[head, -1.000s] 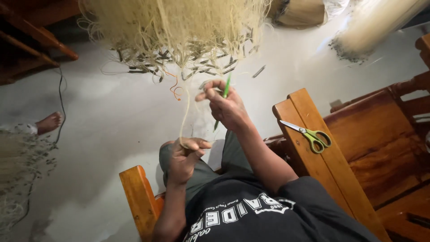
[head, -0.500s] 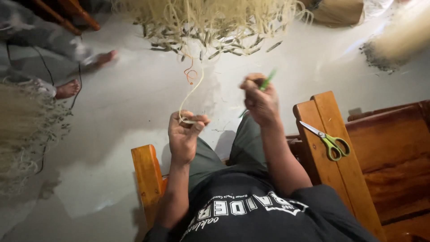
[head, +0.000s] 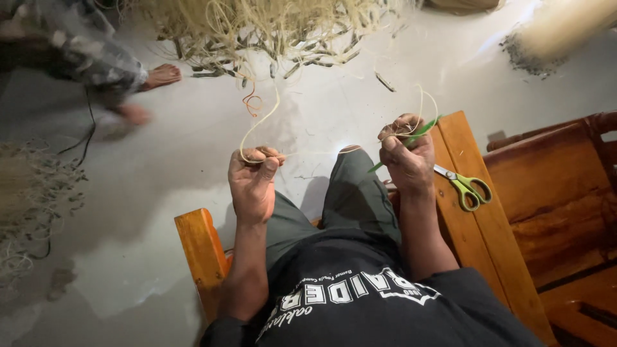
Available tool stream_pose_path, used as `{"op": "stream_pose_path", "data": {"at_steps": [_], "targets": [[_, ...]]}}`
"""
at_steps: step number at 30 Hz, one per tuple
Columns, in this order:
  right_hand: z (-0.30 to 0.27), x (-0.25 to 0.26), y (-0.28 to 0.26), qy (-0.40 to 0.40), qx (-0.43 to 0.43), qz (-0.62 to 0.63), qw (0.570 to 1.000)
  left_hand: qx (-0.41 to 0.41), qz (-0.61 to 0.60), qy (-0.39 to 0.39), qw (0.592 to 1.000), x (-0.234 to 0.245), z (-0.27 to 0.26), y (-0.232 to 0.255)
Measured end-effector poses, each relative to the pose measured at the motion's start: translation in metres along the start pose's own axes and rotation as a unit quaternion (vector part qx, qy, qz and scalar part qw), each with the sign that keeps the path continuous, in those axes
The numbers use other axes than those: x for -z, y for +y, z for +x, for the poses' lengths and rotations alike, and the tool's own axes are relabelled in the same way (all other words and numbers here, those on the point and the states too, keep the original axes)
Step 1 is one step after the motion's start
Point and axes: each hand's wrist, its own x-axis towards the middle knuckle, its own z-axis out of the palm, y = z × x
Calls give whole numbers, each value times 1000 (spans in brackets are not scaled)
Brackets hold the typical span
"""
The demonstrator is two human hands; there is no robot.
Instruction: Repairing or weaving a fishing net using a shuttle and scissors
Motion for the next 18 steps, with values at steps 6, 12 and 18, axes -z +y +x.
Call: {"op": "stream_pose_path", "data": {"at_steps": [6,12,18], "targets": [[0,3,15,-23,-11,36,999,27,-2,-32,999,7,-14,-4],[-2,-5,18,-38,-26,58,997,14,17,-115,993,5,-28,1],[-5,-8,21,-42,-25,46,998,27,90,-189,977,-4,-30,24]]}}
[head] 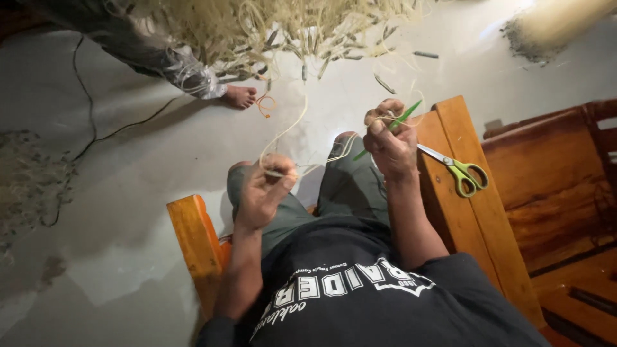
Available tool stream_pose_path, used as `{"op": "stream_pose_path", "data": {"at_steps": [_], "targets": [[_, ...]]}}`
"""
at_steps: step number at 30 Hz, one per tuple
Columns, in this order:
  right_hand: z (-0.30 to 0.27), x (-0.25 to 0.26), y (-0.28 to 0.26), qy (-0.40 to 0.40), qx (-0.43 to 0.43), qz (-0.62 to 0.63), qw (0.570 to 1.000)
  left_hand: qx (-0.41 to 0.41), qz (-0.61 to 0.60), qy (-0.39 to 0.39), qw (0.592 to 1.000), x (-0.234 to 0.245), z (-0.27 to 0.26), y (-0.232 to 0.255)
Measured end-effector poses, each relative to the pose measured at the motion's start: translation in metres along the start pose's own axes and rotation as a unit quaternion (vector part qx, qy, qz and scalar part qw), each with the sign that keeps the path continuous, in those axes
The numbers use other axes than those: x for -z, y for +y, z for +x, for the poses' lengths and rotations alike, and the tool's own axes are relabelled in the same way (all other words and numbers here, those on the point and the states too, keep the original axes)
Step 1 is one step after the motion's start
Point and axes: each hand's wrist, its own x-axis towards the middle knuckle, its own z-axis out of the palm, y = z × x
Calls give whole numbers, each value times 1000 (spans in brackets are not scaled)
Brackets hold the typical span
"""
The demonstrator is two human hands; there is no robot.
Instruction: Repairing or weaving a fishing net using a shuttle and scissors
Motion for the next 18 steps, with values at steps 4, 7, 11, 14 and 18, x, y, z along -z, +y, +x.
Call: {"op": "stream_pose_path", "data": {"at_steps": [4,7,11,14,18], "targets": [[-4,20,9,18,18,-19,1000,-76,-22,-7,997,-3,5,5],[-8,27,11,5,31,-14,999,-61,-134,27,989,6,-5,-5],[-14,13,2,-25,18,8,999,-35,-271,70,959,29,-17,-10],[-23,10,3,-18,1,-31,999,-39,-290,76,953,45,-23,-20],[-20,-10,-5,-20,-8,-14,1000,-52,-251,95,962,33,-23,-19]]}}
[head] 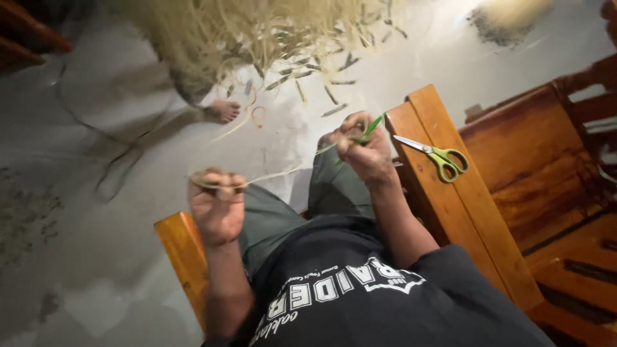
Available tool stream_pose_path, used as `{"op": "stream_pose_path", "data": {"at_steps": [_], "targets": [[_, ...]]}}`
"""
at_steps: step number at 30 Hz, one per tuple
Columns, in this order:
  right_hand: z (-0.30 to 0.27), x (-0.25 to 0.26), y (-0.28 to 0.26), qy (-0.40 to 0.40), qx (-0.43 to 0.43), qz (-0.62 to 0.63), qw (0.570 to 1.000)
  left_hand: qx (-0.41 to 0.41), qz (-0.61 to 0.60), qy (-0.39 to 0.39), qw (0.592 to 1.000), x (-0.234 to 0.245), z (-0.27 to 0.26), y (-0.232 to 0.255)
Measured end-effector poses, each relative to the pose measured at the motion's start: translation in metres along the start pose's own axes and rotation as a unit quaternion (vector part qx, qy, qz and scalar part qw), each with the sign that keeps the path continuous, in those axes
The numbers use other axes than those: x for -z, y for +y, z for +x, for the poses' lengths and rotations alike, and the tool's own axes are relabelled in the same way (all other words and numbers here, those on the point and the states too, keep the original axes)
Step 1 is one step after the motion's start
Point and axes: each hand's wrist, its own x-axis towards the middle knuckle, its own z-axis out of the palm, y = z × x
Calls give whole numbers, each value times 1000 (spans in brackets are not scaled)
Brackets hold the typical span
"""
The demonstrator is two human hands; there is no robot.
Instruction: Repairing or weaving a fishing net using a shuttle and scissors
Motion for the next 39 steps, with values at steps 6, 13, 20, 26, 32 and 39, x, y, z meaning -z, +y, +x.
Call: {"op": "stream_pose_path", "data": {"at_steps": [6,13,20,26,32,39], "targets": [[-3,-33,2,78,-59,-110,989,-67,230,-33,970,-49,-3,-13],[-28,-66,15,-147,-91,-107,979,-23,243,-23,970,-65,-18,-26],[-34,-107,4,-68,-52,-85,993,-26,269,-30,962,-58,-18,-7],[-45,-109,16,-10,-56,-49,997,-73,229,9,971,-72,-22,0],[-57,-116,19,6,-92,-42,995,-67,198,31,977,-74,-36,2],[-70,-117,23,8,-118,-40,992,-69,164,45,983,-75,-55,4]]}}
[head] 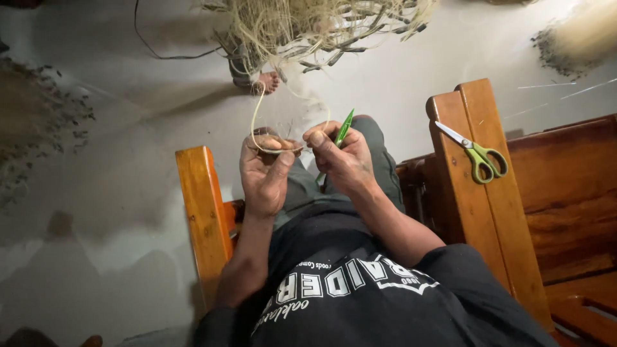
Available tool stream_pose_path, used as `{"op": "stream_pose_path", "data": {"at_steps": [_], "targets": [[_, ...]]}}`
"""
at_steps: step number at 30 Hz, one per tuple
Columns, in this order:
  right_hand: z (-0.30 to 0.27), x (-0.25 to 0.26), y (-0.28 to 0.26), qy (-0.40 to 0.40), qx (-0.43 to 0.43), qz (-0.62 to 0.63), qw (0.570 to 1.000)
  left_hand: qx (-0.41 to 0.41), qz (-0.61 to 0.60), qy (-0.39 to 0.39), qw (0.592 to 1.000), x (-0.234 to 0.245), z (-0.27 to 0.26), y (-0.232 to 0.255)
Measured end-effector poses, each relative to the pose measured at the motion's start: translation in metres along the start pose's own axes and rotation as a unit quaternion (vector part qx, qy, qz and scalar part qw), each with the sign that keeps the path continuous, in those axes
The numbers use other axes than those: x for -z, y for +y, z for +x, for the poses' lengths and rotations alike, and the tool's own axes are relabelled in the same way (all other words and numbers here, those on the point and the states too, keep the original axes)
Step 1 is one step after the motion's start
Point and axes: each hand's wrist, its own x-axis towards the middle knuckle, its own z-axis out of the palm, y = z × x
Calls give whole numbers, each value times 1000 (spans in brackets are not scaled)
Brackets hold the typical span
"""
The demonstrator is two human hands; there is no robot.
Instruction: Repairing or weaving a fishing net using a shuttle and scissors
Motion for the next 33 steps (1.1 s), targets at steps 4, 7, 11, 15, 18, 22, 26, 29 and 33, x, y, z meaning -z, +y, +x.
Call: {"op": "stream_pose_path", "data": {"at_steps": [4,7,11,15,18,22,26,29,33], "targets": [[-7,8,6,-12,-5,8,1000,-3,16,7,1000,13,-15,-13],[-13,12,6,-21,-9,11,1000,-11,14,0,1000,14,-24,-13],[-25,18,5,-31,-1,13,999,-36,5,-9,999,10,-35,-18],[-35,23,3,-35,14,4,999,-50,16,-29,998,8,-41,-18],[-45,27,-2,-48,33,3,998,-59,111,-5,992,0,-44,-13],[-53,27,-19,-60,71,-26,995,-50,106,27,993,-15,-47,-15],[-55,23,-45,-67,128,-119,982,-42,103,25,993,-39,-45,-5],[-56,29,-55,-80,176,-139,971,-46,61,3,997,-51,-45,-6],[-56,32,-55,-72,186,-131,971,-39,13,2,999,-57,-46,-10]]}}
